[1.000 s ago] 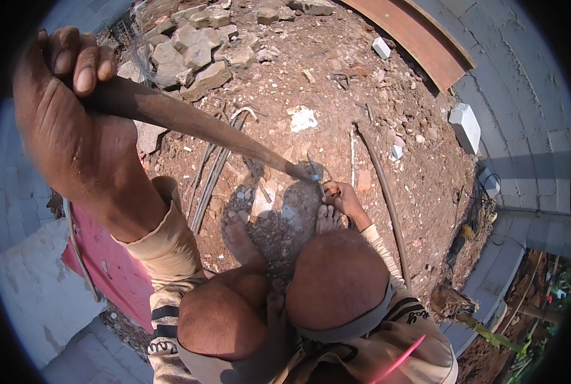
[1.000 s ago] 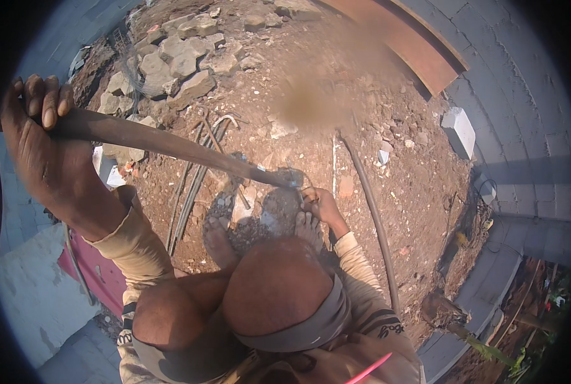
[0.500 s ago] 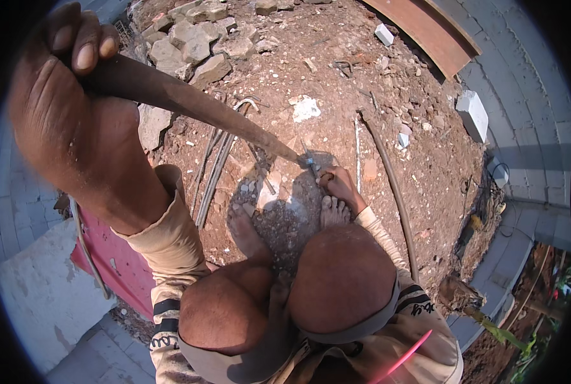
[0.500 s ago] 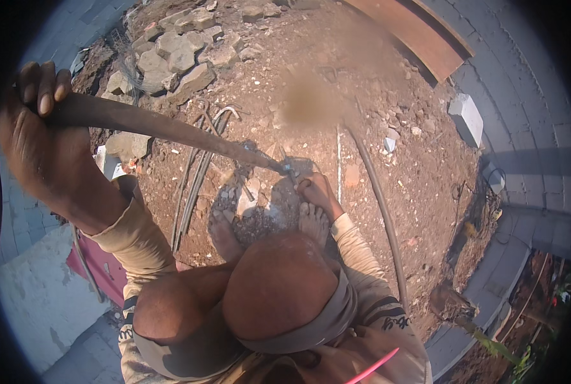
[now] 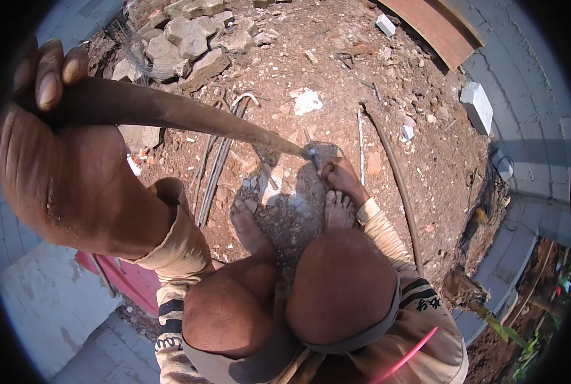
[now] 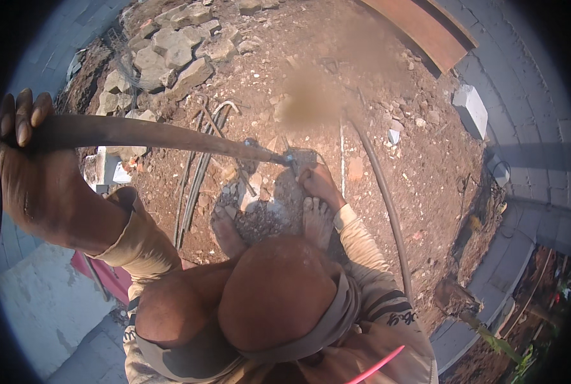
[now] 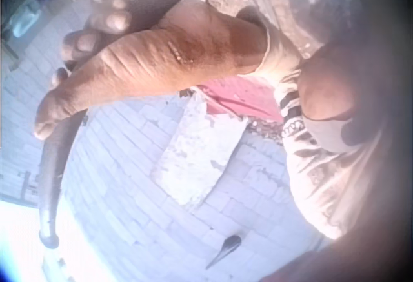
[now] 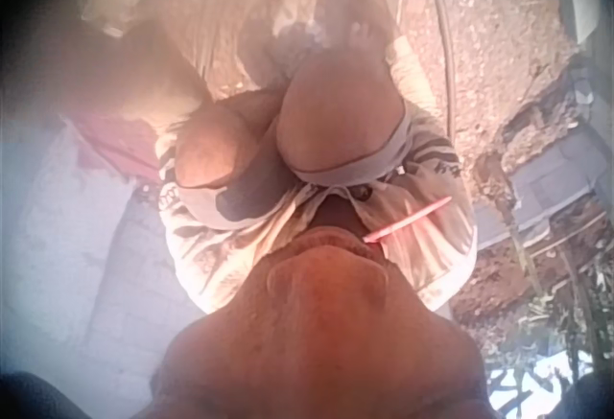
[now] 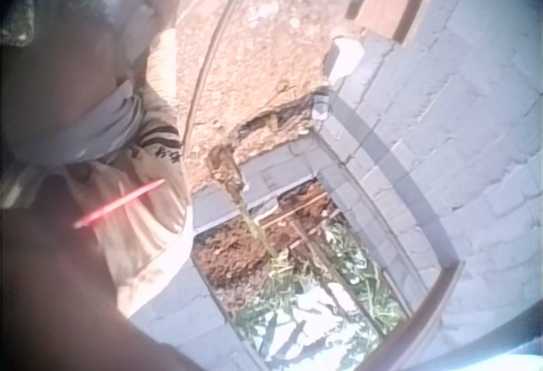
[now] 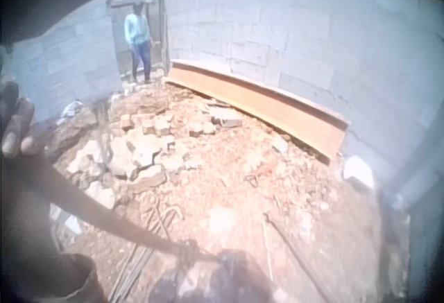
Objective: The person cuts a steel rod with an angle grinder, then uses a long metal bar to bend the cut rod into a U-shape. The person handles the rod and tools directly on the ground.
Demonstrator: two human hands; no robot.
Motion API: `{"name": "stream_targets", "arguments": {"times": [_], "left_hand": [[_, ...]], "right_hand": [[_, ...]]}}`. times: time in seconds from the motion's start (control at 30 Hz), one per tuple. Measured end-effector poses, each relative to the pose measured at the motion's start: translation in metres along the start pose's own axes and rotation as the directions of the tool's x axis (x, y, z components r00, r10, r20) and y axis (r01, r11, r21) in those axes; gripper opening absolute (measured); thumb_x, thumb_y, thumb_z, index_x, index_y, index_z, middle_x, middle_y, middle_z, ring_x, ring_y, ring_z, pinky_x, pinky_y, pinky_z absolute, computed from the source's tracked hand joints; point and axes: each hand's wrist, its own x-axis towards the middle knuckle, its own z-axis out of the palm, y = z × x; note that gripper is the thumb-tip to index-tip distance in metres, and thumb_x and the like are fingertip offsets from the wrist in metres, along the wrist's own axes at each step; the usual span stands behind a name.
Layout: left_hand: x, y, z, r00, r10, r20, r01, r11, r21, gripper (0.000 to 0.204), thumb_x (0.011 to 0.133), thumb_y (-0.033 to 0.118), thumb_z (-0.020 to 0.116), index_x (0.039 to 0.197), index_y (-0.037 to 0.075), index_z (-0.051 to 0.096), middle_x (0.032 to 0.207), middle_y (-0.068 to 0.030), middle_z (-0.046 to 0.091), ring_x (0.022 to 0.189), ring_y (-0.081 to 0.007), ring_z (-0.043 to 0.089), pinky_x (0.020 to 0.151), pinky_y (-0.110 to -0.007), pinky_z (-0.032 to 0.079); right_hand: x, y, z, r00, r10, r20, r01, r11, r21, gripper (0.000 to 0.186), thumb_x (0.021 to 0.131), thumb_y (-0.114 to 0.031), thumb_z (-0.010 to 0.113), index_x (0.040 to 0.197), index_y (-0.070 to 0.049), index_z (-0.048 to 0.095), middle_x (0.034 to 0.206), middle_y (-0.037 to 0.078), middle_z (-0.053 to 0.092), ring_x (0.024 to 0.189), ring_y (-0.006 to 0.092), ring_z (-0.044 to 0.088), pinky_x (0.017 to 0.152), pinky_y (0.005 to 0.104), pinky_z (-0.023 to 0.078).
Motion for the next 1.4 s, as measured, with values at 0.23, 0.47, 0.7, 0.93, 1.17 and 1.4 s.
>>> {"name": "stream_targets", "arguments": {"times": [0.23,0.47,0.7,0.93,1.17,1.4], "left_hand": [[0.007,-0.029,-0.025,0.991,0.117,-0.059,-0.115,0.993,0.038,0.018,0.1,0.013,0.067,0.101,-0.004,0.063,0.088,-0.0113,0.056,0.076,-0.0185,0.051,0.079,-0.036,0.047],[0.07,-0.072,-0.027,0.988,0.142,-0.055,-0.137,0.987,0.083,0.021,0.1,0.016,0.065,0.105,-0.004,0.059,0.093,-0.0131,0.057,0.076,-0.0181,0.052,0.077,-0.036,0.047],[0.082,-0.09,-0.039,0.945,-0.071,0.321,0.126,0.98,-0.153,0.023,0.105,0.024,0.051,0.099,0.002,0.056,0.087,-0.0074,0.049,0.072,-0.0142,0.047,0.07,-0.032,0.043],[0.073,-0.078,-0.073,0.967,-0.053,0.249,0.077,0.993,-0.089,0.025,0.105,0.028,0.046,0.102,0.005,0.054,0.084,-0.0044,0.043,0.068,-0.0113,0.042,0.068,-0.029,0.04],[0.071,-0.1,-0.024,0.994,0.105,0.011,-0.105,0.994,0.038,0.031,0.106,0.034,0.048,0.107,0.004,0.053,0.074,0.0005,0.042,0.058,-0.0074,0.04,0.054,-0.024,0.037],[0.071,-0.128,-0.014,0.947,0.288,-0.144,-0.269,0.953,0.135,0.039,0.107,0.047,0.054,0.104,0.008,0.053,0.06,0.0088,0.044,0.044,-0.0014,0.043,0.035,-0.014,0.037]], "right_hand": [[0.003,-0.001,-0.002,0.991,0.081,0.11,-0.071,0.993,-0.098,0.008,0.085,-0.003,0.075,0.09,0.002,0.07,0.077,0.012,0.071,0.063,0.0166,0.068,0.061,0.0343,0.053],[0.006,-0.02,-0.029,0.975,0.198,0.1,-0.202,0.979,0.033,0.025,0.084,-0.022,0.074,0.096,0.0,0.072,0.086,0.02,0.072,0.079,0.0331,0.072,0.076,0.0405,0.055],[0.003,-0.017,-0.023,0.966,0.192,0.171,-0.165,0.974,-0.157,0.027,0.087,-0.028,0.073,0.094,-0.002,0.073,0.087,0.02,0.07,0.087,0.0356,0.07,0.077,0.0454,0.053],[-0.007,-0.018,0.004,0.969,0.241,0.054,-0.224,0.951,-0.214,0.025,0.09,-0.027,0.07,0.09,-0.003,0.072,0.085,0.022,0.069,0.084,0.0424,0.067,0.079,0.0514,0.052],[-0.005,-0.012,0.009,0.976,0.211,0.062,-0.193,0.958,-0.21,0.022,0.089,-0.024,0.071,0.099,-0.005,0.076,0.087,0.02,0.071,0.084,0.04,0.068,0.08,0.0479,0.053],[-0.01,-0.01,0.008,0.975,0.21,0.07,-0.198,0.969,-0.146,0.029,0.091,-0.023,0.07,0.115,-0.008,0.075,0.1,0.021,0.073,0.091,0.0383,0.07,0.085,0.0454,0.053]]}}
